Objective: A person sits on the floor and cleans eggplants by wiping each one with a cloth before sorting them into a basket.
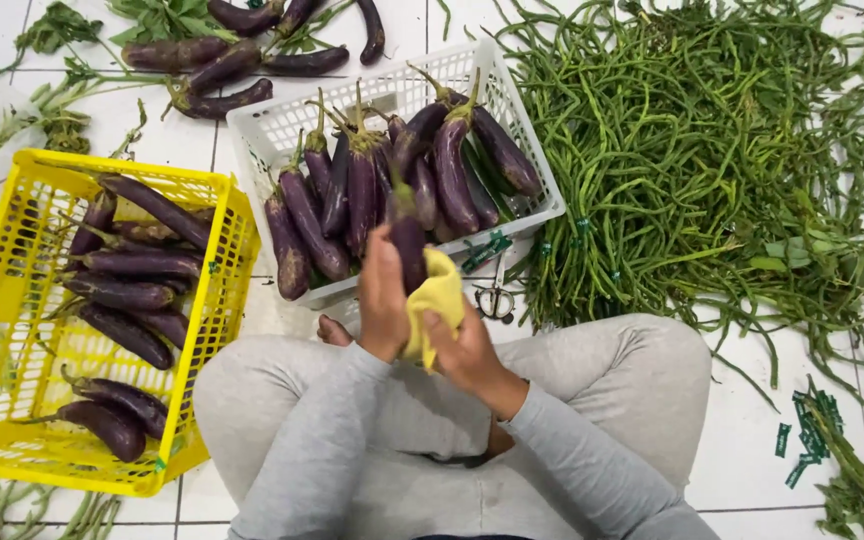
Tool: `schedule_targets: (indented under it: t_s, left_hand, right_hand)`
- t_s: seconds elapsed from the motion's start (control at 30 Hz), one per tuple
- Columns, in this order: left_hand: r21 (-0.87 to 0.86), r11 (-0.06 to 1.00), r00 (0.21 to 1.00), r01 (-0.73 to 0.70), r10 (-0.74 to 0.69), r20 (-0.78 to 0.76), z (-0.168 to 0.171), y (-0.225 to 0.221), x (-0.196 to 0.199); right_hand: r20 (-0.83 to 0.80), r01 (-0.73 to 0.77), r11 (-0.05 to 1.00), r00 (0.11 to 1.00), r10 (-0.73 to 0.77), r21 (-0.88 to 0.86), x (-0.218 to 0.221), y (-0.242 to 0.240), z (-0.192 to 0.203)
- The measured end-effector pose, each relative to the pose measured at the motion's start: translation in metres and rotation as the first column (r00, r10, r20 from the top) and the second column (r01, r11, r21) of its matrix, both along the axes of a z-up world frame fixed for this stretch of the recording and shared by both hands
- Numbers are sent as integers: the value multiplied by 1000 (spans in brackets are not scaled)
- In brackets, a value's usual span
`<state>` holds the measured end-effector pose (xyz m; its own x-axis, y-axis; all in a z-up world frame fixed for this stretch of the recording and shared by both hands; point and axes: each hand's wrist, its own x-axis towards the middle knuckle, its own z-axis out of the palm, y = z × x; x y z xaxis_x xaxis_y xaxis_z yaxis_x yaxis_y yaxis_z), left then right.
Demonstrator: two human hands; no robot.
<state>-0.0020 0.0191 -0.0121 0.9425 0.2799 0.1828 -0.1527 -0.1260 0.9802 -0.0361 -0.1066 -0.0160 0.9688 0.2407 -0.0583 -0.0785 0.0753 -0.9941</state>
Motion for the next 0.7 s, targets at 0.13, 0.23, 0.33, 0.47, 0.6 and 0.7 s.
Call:
schedule_targets:
  t_s: [0.13, 0.23, 0.33, 0.47, 0.6, 0.7]
  left_hand:
    - [117, 977, 984, 175, -175, -11, 9, -14, -7]
    - [201, 945, 966, 259, -252, -60, 11, -23, -13]
    - [83, 967, 968, 242, -235, -85, 10, -21, -9]
    - [-43, 999, 1000, 23, -24, -12, 4, 2, 2]
    - [3, 998, 997, -58, 58, -50, 10, 4, -3]
    - [166, 984, 997, 66, -60, -37, 14, -14, -4]
  right_hand:
    - [-76, 186, 973, 977, -197, -134, 31, -18, 1]
    - [139, 269, 962, 956, -260, -49, 38, -23, -4]
    - [-55, 295, 944, 951, -306, -144, 22, -22, -29]
    - [-31, 32, 998, 999, -34, -55, 1, -4, -21]
    - [-90, -64, 992, 994, 54, -109, 7, -7, -8]
    - [-247, 69, 978, 962, -118, -197, 22, -19, -18]
